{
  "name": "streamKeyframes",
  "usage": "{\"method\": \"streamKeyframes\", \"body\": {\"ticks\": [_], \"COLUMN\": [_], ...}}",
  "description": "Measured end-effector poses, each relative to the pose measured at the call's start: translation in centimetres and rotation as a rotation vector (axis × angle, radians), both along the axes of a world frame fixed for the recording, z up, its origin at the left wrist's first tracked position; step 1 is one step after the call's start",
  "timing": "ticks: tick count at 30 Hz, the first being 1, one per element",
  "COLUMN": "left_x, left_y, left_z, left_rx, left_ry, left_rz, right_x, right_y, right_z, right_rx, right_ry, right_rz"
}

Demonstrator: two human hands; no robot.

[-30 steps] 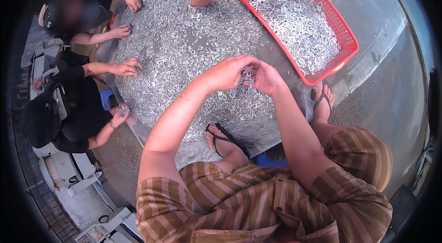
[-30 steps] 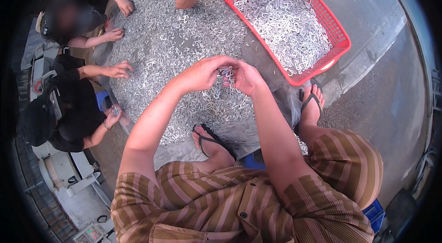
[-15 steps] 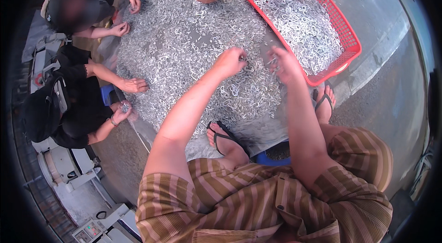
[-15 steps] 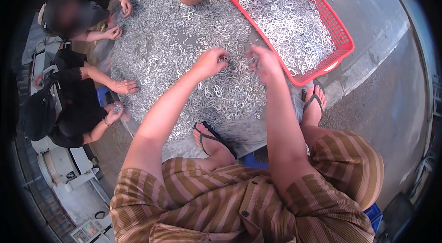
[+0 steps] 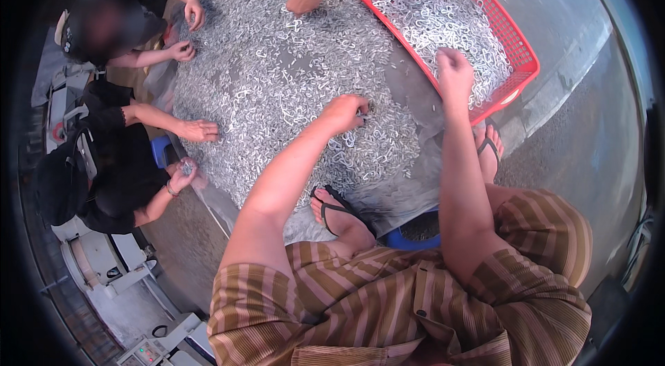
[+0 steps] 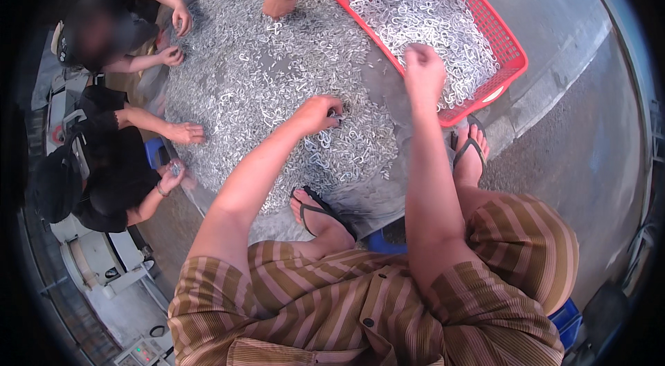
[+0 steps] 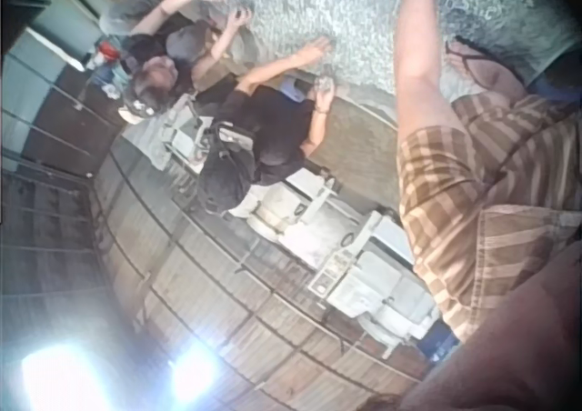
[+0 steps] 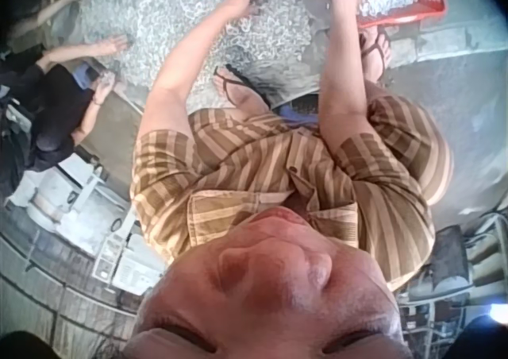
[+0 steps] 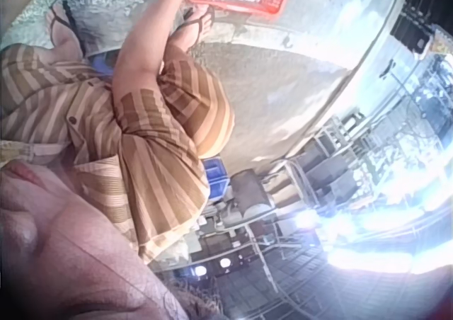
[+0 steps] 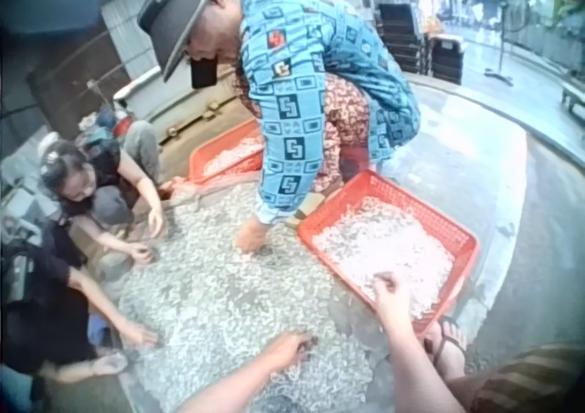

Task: The person sorts small dried fish from a large pile on a plastic sheet into a red plastic basket by hand.

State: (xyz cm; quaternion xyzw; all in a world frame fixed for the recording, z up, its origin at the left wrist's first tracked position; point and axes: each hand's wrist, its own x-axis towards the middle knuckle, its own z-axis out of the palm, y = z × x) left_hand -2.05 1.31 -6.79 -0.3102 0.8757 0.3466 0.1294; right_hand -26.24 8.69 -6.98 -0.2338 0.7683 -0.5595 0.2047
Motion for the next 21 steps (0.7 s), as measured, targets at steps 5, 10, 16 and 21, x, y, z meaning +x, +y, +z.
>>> {"method": "streamKeyframes", "body": {"ticks": [5, 10, 16, 21], "left_x": [1.4, 0.8, -1.6, -1.5], "left_y": [-1.6, -2.5, -1.0, -0.8], "left_z": [0.3, 2.4, 4.9, 2.7], "left_rx": [0.166, 0.41, 0.436, -0.027], "left_ry": [0.144, 0.181, 0.38, 0.033], "left_rz": [0.191, 0.337, 0.102, 0.229], "right_x": [5.1, 7.9, 9.4, 6.9], "right_y": [-0.3, 0.8, 2.0, 2.5], "right_z": [1.8, 1.1, -0.1, -2.4], "right_rx": [0.114, 0.365, 0.07, 0.102], "right_ry": [-0.397, -0.856, -1.411, -1.218], "right_rz": [0.374, 0.531, 0.434, 0.471]}}
